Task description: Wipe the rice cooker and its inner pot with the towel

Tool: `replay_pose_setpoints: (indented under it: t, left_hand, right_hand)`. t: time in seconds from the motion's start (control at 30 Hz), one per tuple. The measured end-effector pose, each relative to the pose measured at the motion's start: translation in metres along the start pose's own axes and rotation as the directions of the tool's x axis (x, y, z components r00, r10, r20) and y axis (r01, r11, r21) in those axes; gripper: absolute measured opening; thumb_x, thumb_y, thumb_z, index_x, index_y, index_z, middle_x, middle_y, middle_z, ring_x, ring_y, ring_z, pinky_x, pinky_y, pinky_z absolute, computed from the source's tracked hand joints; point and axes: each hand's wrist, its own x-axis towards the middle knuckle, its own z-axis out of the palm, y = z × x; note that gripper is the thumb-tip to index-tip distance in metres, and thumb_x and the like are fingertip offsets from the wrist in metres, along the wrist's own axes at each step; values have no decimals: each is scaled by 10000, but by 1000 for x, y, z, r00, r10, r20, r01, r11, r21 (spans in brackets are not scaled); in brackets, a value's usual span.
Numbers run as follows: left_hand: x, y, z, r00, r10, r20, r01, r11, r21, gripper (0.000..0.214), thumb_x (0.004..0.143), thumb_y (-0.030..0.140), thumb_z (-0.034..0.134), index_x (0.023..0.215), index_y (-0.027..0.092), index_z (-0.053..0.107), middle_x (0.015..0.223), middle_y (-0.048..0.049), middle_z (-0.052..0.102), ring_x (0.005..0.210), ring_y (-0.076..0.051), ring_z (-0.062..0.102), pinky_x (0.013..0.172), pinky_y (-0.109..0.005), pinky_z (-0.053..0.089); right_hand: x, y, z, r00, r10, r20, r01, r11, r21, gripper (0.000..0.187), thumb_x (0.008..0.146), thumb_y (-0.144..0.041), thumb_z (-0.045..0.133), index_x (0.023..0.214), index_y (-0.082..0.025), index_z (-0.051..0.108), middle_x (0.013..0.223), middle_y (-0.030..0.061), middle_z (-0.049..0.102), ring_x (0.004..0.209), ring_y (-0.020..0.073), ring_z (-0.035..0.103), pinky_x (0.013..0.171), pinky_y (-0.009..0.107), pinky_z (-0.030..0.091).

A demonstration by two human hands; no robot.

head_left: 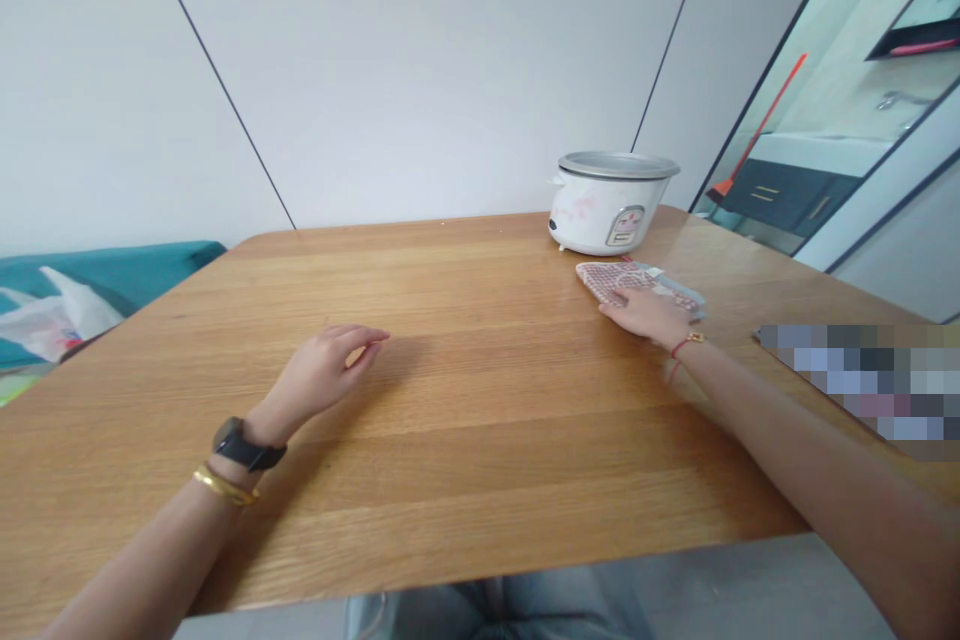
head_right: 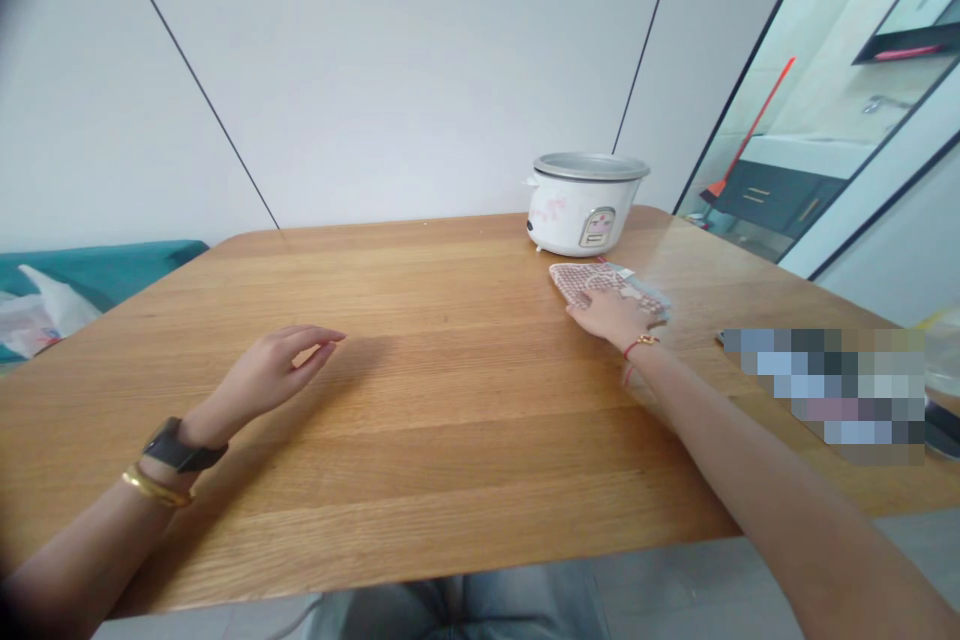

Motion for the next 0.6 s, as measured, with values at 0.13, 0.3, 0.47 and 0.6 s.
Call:
replay_pose_setpoints:
  t: [0.13,0.3,0.47,0.6]
  left_hand:
    - [14,0,-9,991,-102,84,104,994,-25,400,974,491,455,1074,238,749,1126,-65,770,1022,-265,723,904,-377,549]
    - [19,-1,-8,976,-218,32,220,970,-103,424,952,526,480,1064,222,754,1110,-78,774,1017,-274,722,917,-383,545]
    - [7,-5,-4,961,-278,16,276,947,-165,439,928,554,504,1028,210,758,1056,-85,783,964,-272,728,866,-375,555]
    - [3,-11,-1,952,-306,28,306,936,-171,445,922,556,505,1044,208,755,1065,-84,782,955,-269,728,849,-367,550]
  right_hand:
    - [12,0,0,980,196,22,-196,980,-24,703,895,-671,426,1401,-218,606,1489,245,488,1319,489,466,992,808,283]
    - [25,-2,-3,973,205,104,-207,978,2,703,931,-666,349,1502,-282,494,1577,186,405,1403,523,347,990,862,200]
    - [11,-24,-11,978,206,24,-206,978,-23,704,925,-660,400,1473,-234,515,1613,203,331,1468,527,220,1012,870,138]
    - [-12,-50,-13,997,67,44,-68,997,19,699,912,-671,448,1459,-244,529,1559,168,441,1442,507,307,1057,835,171]
